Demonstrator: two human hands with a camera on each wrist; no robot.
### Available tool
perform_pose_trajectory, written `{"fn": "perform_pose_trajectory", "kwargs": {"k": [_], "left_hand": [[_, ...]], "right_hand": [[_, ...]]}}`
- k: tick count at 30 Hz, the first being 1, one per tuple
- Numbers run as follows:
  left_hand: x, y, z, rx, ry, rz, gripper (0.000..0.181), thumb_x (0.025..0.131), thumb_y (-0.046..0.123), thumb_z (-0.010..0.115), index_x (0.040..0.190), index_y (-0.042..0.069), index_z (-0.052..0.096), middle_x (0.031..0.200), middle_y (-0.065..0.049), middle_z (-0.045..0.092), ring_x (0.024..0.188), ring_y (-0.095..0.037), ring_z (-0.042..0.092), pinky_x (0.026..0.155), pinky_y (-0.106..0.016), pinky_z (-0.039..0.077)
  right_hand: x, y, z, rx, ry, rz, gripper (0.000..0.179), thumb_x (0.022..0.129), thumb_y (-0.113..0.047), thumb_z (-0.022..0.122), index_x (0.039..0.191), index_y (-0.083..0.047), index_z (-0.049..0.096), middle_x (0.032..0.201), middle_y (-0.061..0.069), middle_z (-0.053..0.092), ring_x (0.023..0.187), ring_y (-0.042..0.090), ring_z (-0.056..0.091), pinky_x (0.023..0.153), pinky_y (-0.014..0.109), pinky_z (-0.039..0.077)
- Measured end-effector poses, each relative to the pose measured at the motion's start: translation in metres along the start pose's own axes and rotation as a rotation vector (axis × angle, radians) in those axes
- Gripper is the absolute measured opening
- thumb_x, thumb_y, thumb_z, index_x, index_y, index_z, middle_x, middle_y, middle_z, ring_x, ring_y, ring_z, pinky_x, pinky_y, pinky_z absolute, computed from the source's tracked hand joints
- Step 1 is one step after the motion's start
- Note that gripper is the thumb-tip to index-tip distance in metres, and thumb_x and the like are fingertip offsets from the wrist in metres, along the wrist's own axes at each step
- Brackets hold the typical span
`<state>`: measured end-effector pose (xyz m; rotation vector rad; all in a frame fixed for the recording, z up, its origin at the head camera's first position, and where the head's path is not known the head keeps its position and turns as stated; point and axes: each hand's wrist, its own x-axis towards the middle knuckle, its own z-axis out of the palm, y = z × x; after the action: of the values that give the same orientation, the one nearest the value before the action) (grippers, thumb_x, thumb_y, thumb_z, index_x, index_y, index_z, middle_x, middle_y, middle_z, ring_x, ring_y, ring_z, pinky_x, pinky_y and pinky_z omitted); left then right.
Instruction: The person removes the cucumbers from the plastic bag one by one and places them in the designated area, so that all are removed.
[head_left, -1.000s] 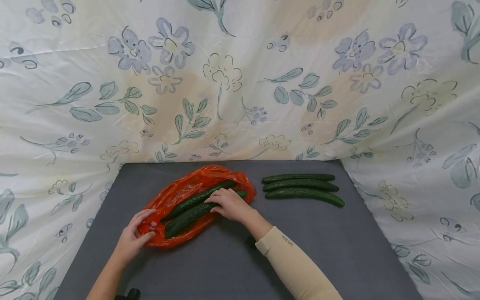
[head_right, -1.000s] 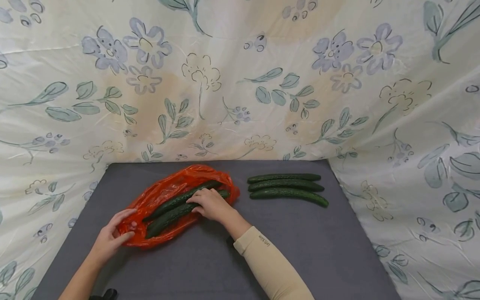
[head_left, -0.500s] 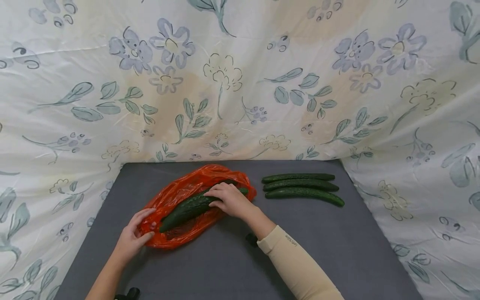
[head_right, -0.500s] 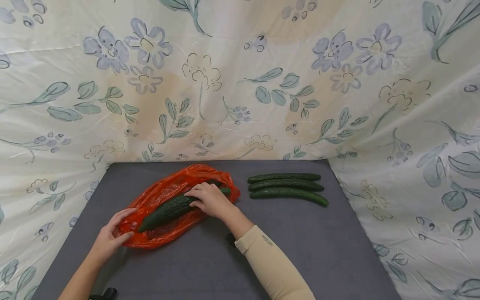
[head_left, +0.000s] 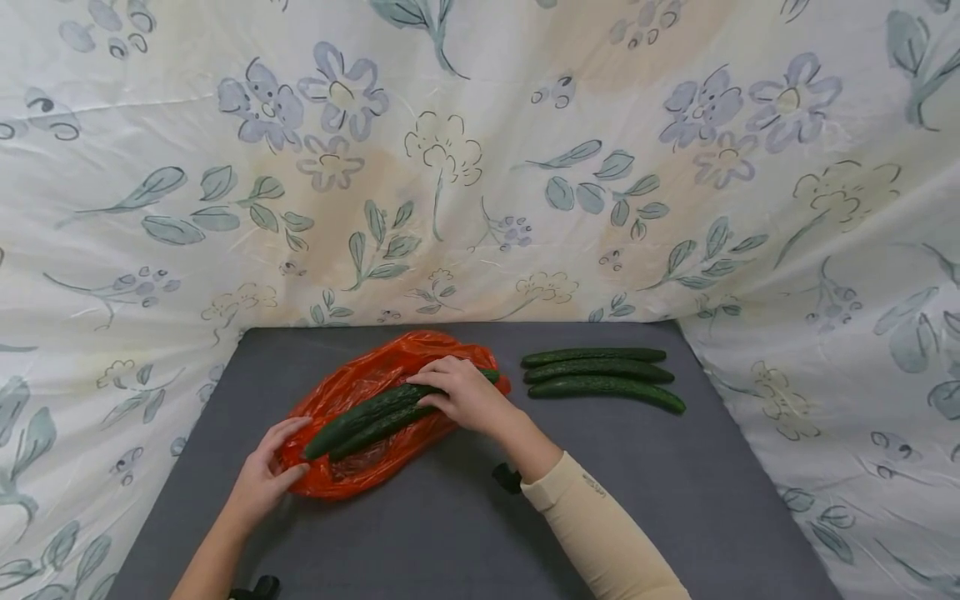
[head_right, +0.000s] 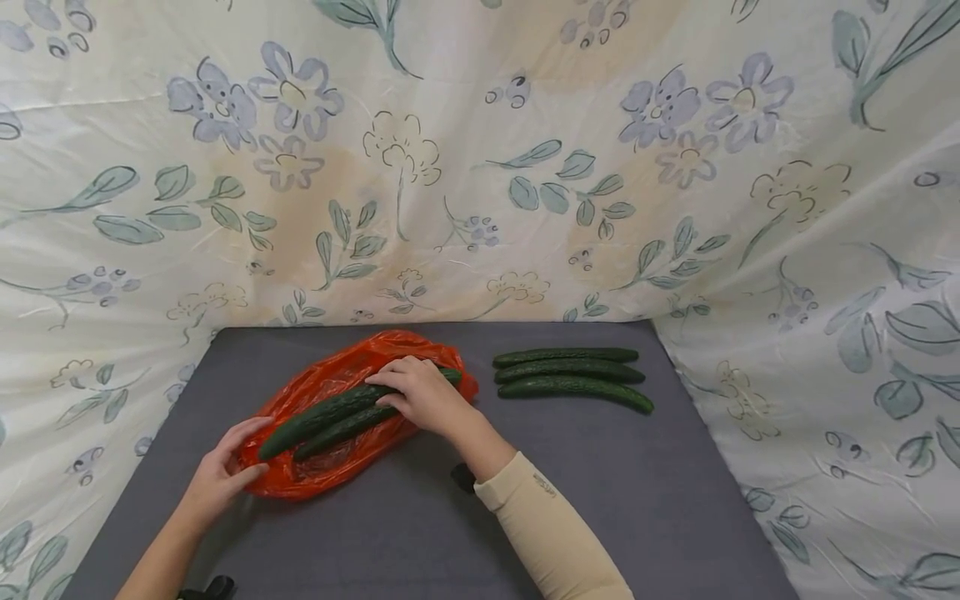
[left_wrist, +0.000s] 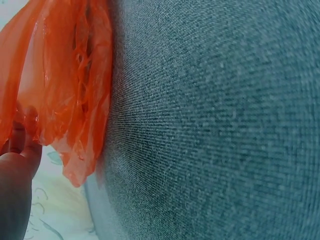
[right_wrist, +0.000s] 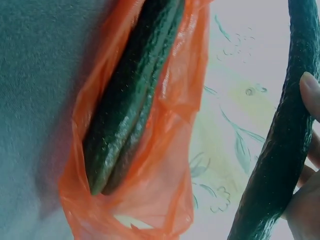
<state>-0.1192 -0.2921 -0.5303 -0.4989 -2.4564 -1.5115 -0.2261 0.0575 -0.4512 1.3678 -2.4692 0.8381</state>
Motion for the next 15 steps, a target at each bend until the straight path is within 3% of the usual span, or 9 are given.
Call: {"fn": "perform_pose_trajectory", "kwargs": {"k": [7, 15], "left_hand": [[0.001, -0.002, 0.000, -0.134, -0.026, 0.012, 0.059, 0.088, -0.020, 0.060, 0.144, -0.014, 0.041, 0.147, 0.000, 0.038, 0.109, 0.002, 0.061, 0.084, -0.011, 0.052], [0.000, -0.005, 0.000, -0.139, -0.025, -0.007, 0.059, 0.089, -0.018, 0.060, 0.145, -0.012, 0.041, 0.147, 0.004, 0.038, 0.110, 0.001, 0.061, 0.083, -0.011, 0.052]], "right_hand": [[-0.012, 0.004, -0.015, -0.022, 0.030, 0.013, 0.038, 0.090, -0.014, 0.076, 0.127, -0.012, 0.070, 0.119, 0.005, 0.068, 0.112, 0.022, 0.062, 0.097, 0.042, 0.050], [-0.039, 0.019, -0.031, -0.013, 0.052, 0.088, 0.037, 0.089, -0.013, 0.076, 0.126, -0.011, 0.071, 0.122, 0.006, 0.068, 0.114, 0.025, 0.061, 0.096, 0.048, 0.049]]}}
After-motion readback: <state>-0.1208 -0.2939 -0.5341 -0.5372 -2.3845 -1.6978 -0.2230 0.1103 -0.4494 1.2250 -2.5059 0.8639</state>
